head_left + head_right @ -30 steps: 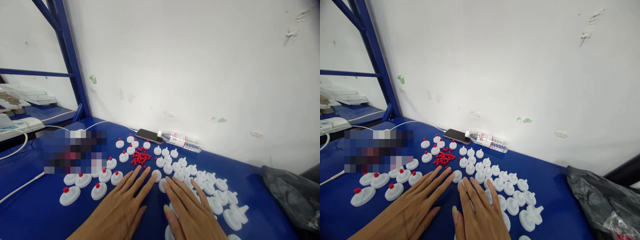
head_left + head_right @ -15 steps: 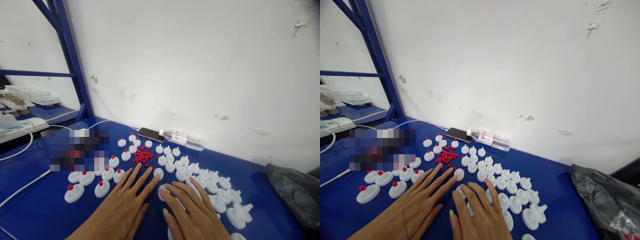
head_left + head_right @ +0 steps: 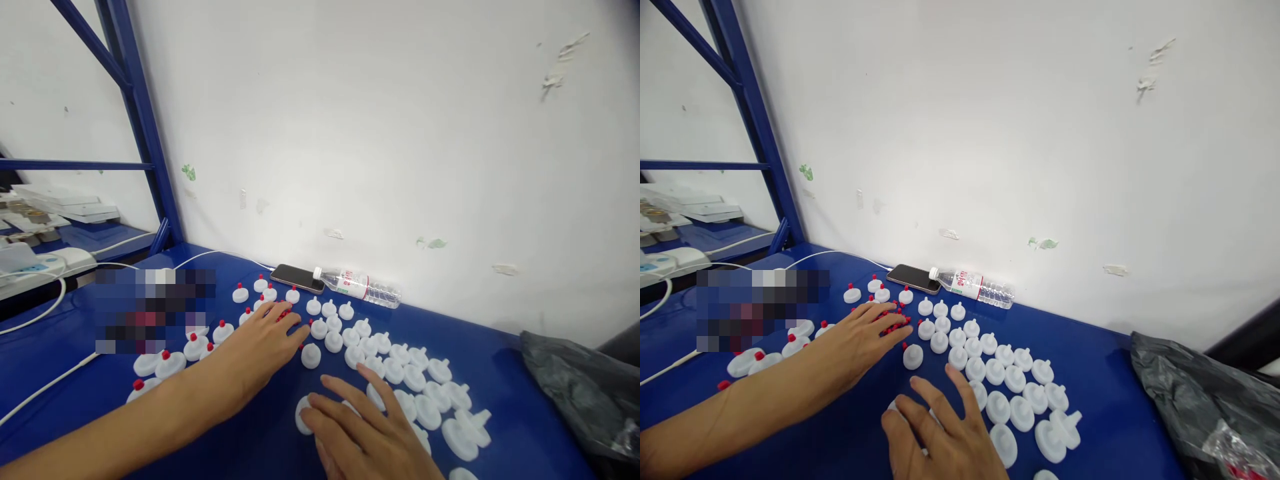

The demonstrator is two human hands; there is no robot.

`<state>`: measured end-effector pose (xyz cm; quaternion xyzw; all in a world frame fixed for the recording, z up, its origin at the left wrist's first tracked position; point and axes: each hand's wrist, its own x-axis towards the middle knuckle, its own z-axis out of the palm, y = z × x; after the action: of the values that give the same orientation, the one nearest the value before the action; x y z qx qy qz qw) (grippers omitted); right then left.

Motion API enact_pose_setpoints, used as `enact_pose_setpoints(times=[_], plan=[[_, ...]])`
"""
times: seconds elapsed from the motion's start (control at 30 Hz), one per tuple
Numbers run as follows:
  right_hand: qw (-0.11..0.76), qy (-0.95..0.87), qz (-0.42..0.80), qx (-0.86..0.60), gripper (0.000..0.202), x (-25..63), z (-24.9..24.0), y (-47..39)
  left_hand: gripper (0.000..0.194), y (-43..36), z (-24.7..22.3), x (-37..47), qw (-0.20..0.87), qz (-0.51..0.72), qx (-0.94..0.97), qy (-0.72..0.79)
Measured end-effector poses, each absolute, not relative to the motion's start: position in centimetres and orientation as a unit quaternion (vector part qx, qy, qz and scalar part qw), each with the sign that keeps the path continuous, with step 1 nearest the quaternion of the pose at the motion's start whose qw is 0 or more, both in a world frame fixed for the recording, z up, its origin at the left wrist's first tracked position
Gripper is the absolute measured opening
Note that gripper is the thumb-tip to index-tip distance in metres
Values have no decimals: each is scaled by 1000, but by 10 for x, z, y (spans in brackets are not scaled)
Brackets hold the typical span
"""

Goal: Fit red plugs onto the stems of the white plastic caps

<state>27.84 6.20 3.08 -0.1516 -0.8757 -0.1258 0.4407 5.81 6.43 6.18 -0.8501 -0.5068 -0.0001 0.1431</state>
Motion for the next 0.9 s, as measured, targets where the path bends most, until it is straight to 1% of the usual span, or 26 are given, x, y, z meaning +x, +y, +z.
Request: enact_pose_setpoints(times=[0.07,0.1,0.17,0.23,0.37,0.53,0.6,0.7,0.73,0.8,0.9], plan=[[453,-869,-143,-139,27,276,34,62,41,76,61,56,141,-10,-854,-501],[454,-867,-152,-141,28,276,35,62,33,80,59,56,141,-13,-854,-500],[444,-866,-169,-154,30,277,35,64,22,85,54,56,138,-21,-854,-501],[433,-870,-180,-153,32,278,32,65,16,87,51,57,133,-28,-855,-501],[434,-872,-190,-123,33,276,26,66,13,86,57,60,117,-39,-854,-506],[449,-867,-184,-115,27,270,22,63,11,70,83,64,88,-56,-841,-531],[448,-866,-185,-121,26,270,21,62,13,53,90,64,53,-89,-830,-548],[444,-866,-188,-132,27,271,20,62,16,24,89,62,-54,-192,-803,-561],[442,-867,-188,-133,28,272,19,61,17,15,87,63,-72,-215,-801,-554],[439,-868,-189,-133,30,272,20,61,21,3,81,65,-103,-237,-805,-534],[434,-868,-202,-132,33,269,19,60,24,-2,73,70,-154,-235,-805,-522]])
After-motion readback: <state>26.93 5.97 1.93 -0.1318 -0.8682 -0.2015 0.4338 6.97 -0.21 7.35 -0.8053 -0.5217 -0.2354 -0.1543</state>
